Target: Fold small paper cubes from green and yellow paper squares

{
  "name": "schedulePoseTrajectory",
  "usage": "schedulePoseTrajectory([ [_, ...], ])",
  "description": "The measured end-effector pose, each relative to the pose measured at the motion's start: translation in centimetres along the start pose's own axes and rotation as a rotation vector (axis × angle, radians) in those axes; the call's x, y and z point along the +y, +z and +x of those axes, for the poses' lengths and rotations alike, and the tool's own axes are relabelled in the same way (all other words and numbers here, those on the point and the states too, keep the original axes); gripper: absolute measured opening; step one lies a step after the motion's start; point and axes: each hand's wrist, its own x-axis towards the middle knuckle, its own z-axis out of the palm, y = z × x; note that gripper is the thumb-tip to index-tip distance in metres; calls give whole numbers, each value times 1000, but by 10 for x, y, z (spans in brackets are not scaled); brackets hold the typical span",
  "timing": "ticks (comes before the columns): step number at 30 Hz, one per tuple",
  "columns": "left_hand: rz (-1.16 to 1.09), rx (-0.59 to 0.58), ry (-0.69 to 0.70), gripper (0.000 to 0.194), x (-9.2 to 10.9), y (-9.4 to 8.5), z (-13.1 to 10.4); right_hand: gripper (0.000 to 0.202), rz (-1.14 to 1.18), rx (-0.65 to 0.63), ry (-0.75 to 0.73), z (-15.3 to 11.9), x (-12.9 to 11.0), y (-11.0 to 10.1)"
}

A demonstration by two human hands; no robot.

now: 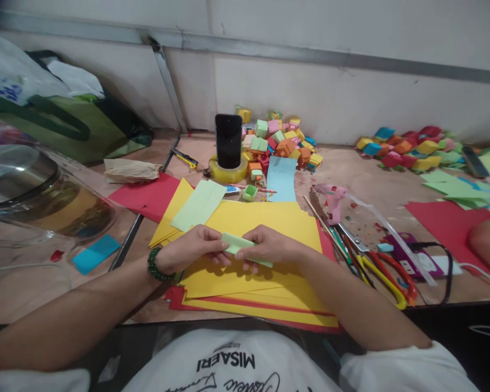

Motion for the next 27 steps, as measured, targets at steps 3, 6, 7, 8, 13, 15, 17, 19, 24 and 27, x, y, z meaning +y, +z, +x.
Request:
schedulePoseTrajectory([
  [3,-4,-36,-16,27,1,-3,-1,46,27,-19,-12,1,2,-2],
  [6,-4,-75,8,22,5,-6,-3,46,47,-14,-14,2,4,-5],
  [7,-12,-86,20,21,6,-6,-4,46,55,-15,-14,2,5,-6],
  [8,-21,-94,30,19,8,-7,-4,46,61,-17,-17,2,5,-7],
  [13,-69,-140,35,20,10,-7,-5,44,41,-44,-9,2,4,-10],
  [15,-96,-147,25,24,9,-7,-4,45,22,-35,12,2,3,-9],
  [17,-102,-123,22,27,8,-7,-4,45,7,-24,22,1,2,-7],
  [19,-68,-82,24,35,6,-7,-3,44,-13,-28,35,1,1,-5],
  [24,10,-105,34,37,2,-7,-3,44,-58,-42,12,1,4,-5],
  [27,-11,-154,67,34,3,-8,-3,45,-69,-65,-20,2,7,-8],
])
